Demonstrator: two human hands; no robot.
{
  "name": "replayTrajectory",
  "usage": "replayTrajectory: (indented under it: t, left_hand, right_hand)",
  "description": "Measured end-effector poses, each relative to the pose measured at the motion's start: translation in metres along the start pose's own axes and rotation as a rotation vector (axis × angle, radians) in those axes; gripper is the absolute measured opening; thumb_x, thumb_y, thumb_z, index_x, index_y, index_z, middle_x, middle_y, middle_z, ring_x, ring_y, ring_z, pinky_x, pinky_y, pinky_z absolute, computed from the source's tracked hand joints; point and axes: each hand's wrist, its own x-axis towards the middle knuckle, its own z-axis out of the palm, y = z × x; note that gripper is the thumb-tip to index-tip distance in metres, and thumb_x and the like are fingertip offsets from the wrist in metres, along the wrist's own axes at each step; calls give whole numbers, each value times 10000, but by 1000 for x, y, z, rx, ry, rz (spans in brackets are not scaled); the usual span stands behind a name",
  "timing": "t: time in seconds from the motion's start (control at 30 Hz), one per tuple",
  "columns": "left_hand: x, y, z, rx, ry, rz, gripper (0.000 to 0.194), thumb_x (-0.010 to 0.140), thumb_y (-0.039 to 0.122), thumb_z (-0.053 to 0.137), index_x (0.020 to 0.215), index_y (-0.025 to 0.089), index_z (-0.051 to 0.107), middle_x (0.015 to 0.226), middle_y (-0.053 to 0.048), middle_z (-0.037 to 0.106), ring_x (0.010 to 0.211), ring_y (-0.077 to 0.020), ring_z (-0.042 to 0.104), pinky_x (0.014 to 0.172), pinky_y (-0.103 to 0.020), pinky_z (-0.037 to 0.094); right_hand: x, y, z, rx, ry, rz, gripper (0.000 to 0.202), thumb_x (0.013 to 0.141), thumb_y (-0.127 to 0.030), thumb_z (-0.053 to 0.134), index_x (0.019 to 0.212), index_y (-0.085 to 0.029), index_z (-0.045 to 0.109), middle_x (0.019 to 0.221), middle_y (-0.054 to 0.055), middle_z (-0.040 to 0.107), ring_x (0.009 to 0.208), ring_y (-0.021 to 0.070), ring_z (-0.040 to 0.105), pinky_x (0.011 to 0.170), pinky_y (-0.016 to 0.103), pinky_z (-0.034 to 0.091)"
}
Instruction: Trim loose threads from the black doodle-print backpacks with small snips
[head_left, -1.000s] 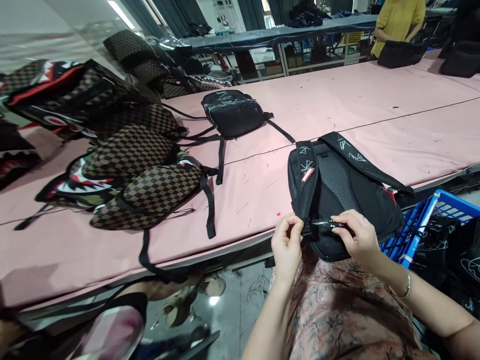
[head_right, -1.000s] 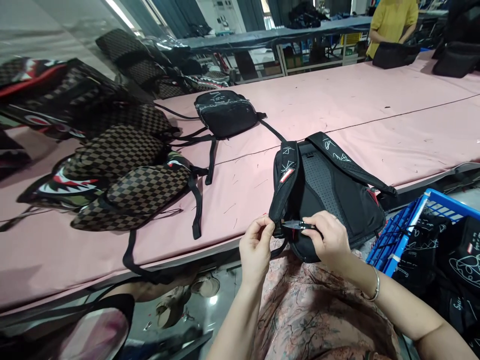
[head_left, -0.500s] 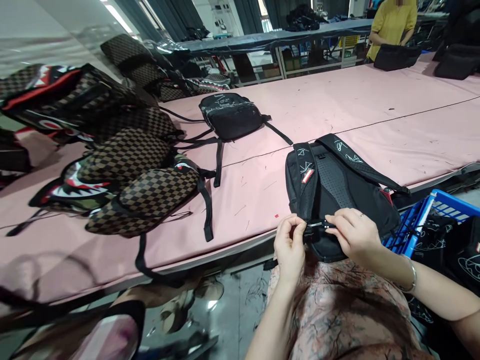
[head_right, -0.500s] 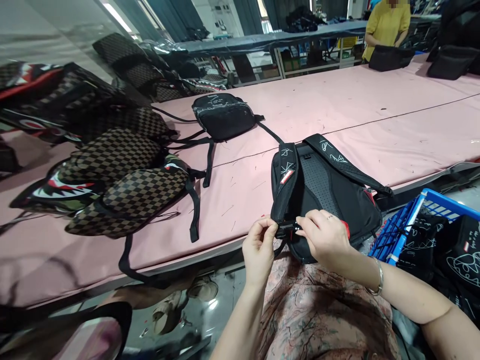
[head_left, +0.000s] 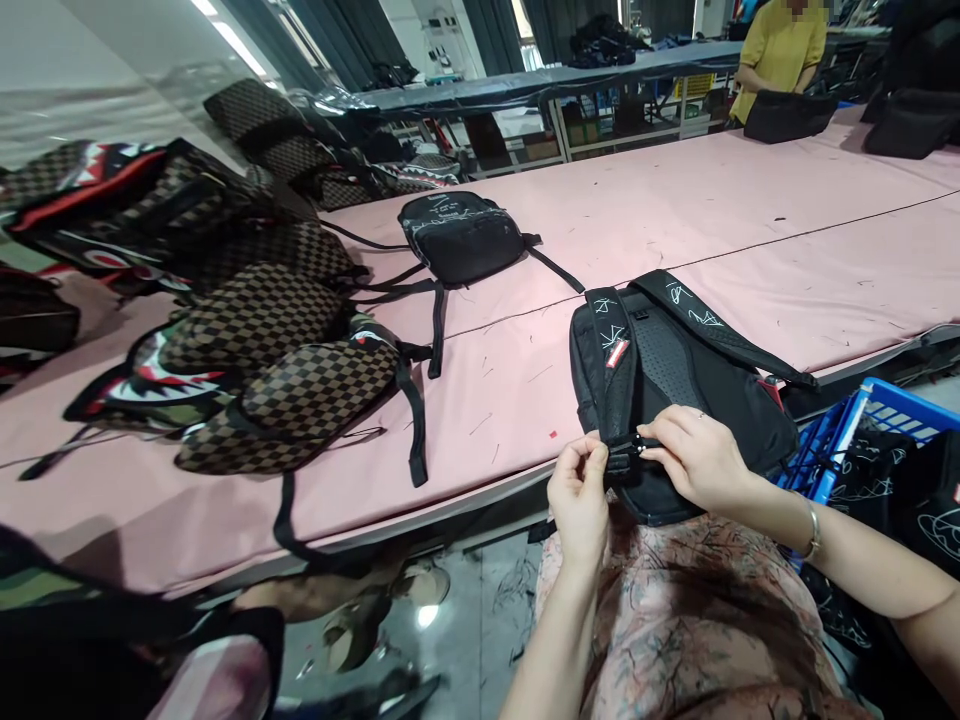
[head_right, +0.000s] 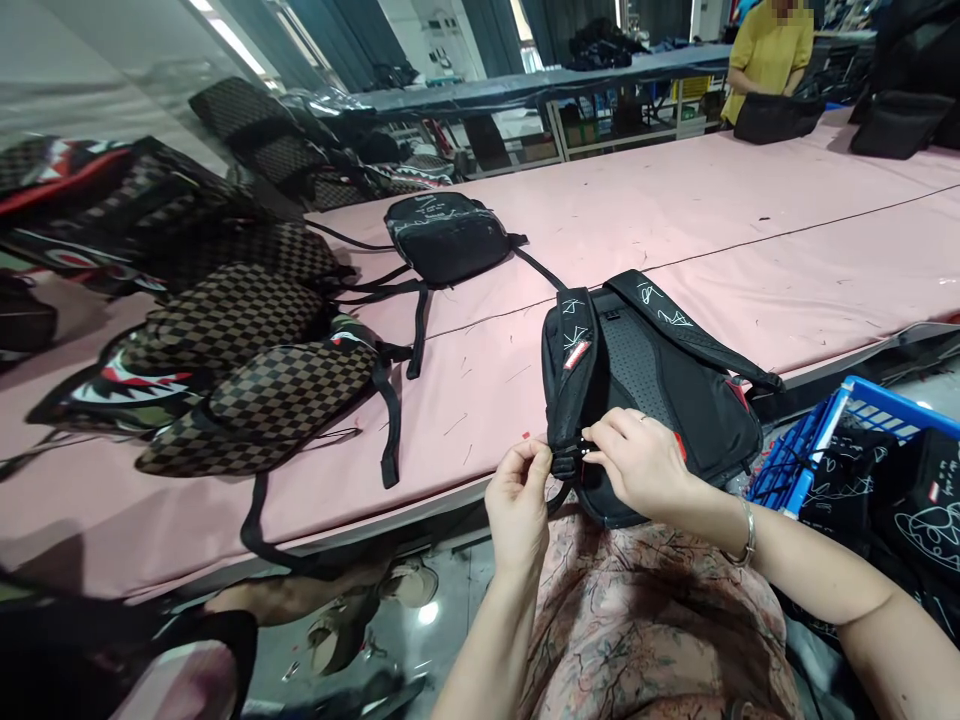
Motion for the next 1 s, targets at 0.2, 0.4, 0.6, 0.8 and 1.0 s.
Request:
replayTrajectory:
  t: [0.2, 0.4, 0.6, 0.8, 1.0]
  left_hand:
    - [0, 4, 1, -124, 2, -56, 206, 746, 361, 604, 738, 163, 550, 880, -50, 642, 798, -148, 577, 769, -288, 447]
    - [1, 11, 0, -482, 14, -252, 251, 751, 399, 611, 789, 179, 496, 910, -59, 682, 749, -130, 635, 738, -285, 480]
    - [-5, -1, 0, -423, -4, 14, 399, 838, 542, 375, 775, 182, 534, 1083, -100, 613, 993, -192, 587, 881, -349, 450]
    - [-3, -16, -3, 274, 87, 265, 758, 624, 357, 735, 1278, 216, 377, 1232, -144, 481, 1130, -249, 494, 896, -364, 434]
    - [-5, -22, -10, 290, 149, 236, 359, 730, 344, 635, 1065, 216, 607, 1070, -93, 621, 983, -207, 566, 902, -364, 427]
  right_hand:
    - [2, 0, 1, 76, 17, 36, 161, 880, -246, 468, 828, -180, 606, 793, 51, 618, 748, 174, 542, 687, 293, 404]
    - [9, 12, 17, 764, 94, 475, 199, 813, -361, 536, 901, -186, 570, 869, 26, 615, 809, 152, 565, 721, 268, 429]
    - [42, 3, 38, 1180, -92, 601, 357, 662, -486, 632, 601, -175, 470, 548, -59, 426, 504, 84, 386, 505, 225, 326]
    - [67, -9, 42, 758, 28, 486, 282, 673, -283, 580, 510, -194, 368, 494, -71, 352, 489, 82, 348, 479, 217, 257]
    - [69, -4, 46, 574, -24, 456, 250, 691, -281, 580, 535, -194, 405, 507, -69, 388, 503, 89, 375, 491, 217, 261]
